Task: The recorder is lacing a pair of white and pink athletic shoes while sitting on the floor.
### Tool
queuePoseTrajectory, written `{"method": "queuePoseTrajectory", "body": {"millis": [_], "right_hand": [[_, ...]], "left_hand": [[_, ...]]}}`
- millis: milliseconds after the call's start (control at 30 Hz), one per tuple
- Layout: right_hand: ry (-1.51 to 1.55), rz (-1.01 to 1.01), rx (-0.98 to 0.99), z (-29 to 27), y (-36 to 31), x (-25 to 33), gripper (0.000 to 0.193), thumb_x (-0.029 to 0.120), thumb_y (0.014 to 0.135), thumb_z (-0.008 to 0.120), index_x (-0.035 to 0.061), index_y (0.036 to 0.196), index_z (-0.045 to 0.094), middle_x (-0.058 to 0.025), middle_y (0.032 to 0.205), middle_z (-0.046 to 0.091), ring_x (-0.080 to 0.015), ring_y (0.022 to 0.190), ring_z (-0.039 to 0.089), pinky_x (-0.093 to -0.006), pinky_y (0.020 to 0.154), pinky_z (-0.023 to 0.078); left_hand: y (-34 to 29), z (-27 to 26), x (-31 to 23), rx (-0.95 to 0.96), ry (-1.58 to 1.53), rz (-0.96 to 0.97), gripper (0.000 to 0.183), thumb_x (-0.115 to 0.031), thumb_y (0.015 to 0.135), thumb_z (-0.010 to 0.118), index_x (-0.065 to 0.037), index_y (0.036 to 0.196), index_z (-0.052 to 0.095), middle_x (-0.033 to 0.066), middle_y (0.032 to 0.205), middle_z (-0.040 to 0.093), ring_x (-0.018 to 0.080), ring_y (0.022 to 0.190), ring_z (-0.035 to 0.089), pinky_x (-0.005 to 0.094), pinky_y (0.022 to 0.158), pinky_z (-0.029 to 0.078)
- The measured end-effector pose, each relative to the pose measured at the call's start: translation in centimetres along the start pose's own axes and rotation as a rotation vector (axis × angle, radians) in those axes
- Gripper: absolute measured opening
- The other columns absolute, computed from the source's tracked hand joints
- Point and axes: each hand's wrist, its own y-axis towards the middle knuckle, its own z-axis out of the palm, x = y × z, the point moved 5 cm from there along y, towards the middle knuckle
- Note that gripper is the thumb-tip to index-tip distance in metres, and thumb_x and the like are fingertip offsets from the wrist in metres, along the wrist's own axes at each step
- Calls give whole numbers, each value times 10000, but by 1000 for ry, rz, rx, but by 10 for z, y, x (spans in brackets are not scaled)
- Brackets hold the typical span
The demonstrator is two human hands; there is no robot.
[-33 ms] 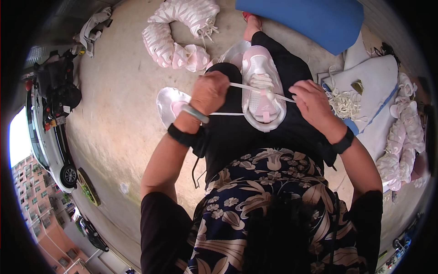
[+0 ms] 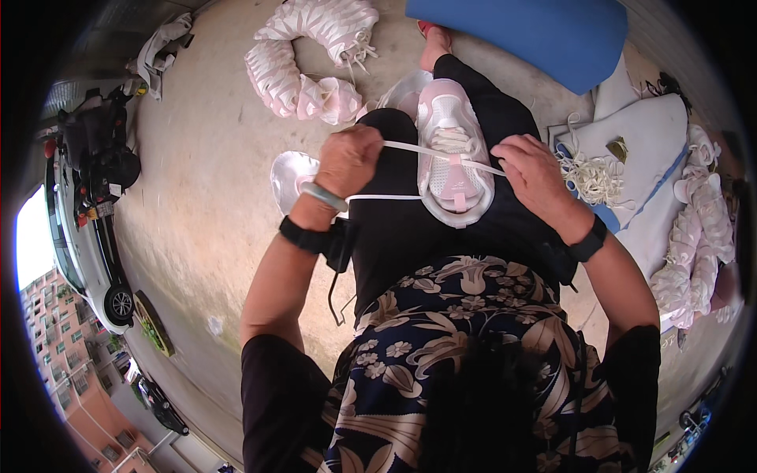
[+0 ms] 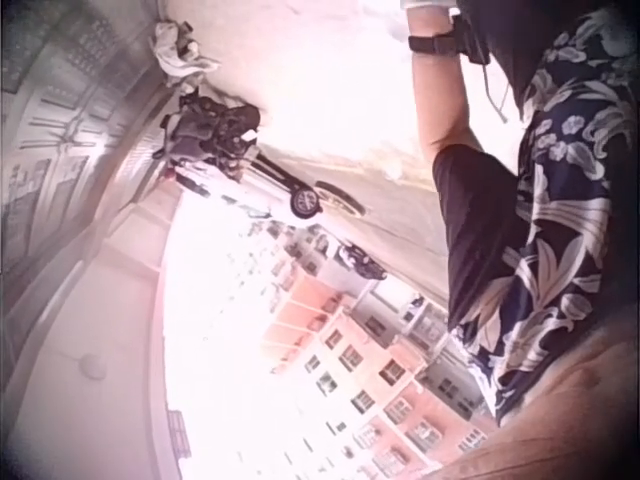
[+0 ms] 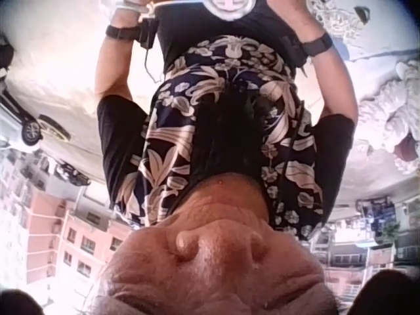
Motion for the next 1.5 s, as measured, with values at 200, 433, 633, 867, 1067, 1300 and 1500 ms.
{"method": "queuePoseTrajectory", "body": {"millis": [200,433,633,867,1067,1300,1500], "right_hand": [[274,86,67,32,19,-18,150,-11,796,501,-8,935,558,-118,856,572,-268,753,569,-330,692,453],[315,215,63,31,6,-7,97,116,796,568,42,841,524,-109,779,564,-296,709,568,-363,637,454],[199,228,96,38,0,-10,186,177,783,617,44,803,489,-100,755,547,-276,683,561,-368,607,446],[-29,190,87,37,2,8,239,170,753,640,37,886,493,-114,787,545,-282,687,571,-357,609,462],[-66,163,100,34,-12,-15,232,153,749,565,52,946,498,-122,884,585,-309,765,590,-397,640,485],[-191,171,151,48,-9,-12,221,166,750,558,51,933,511,-131,850,594,-331,734,590,-402,634,481],[-24,117,108,20,0,-6,184,194,756,590,53,864,540,-123,765,587,-324,724,586,-401,635,469]], "left_hand": [[-55,-51,63,210,-137,-387,46,-1,748,558,-25,765,594,142,685,591,292,632,575,332,590,454],[-67,-28,51,218,184,-317,86,-67,735,597,-51,809,637,99,767,612,301,728,587,392,665,462],[-18,-2,-36,9,308,101,322,-104,727,613,-58,1044,577,98,1057,585,287,913,535,387,796,400],[-6,48,-56,247,291,53,346,-210,727,638,-12,1001,567,96,772,609,277,800,552,382,730,422],[-14,68,-69,107,338,167,308,-118,688,579,39,952,567,126,698,596,271,682,583,370,617,466],[-6,71,-66,166,338,112,298,-138,706,567,35,949,576,142,674,601,287,656,595,390,602,476],[-11,47,-53,135,66,35,224,-116,777,550,-73,993,588,144,703,602,332,666,589,415,581,469]]}}
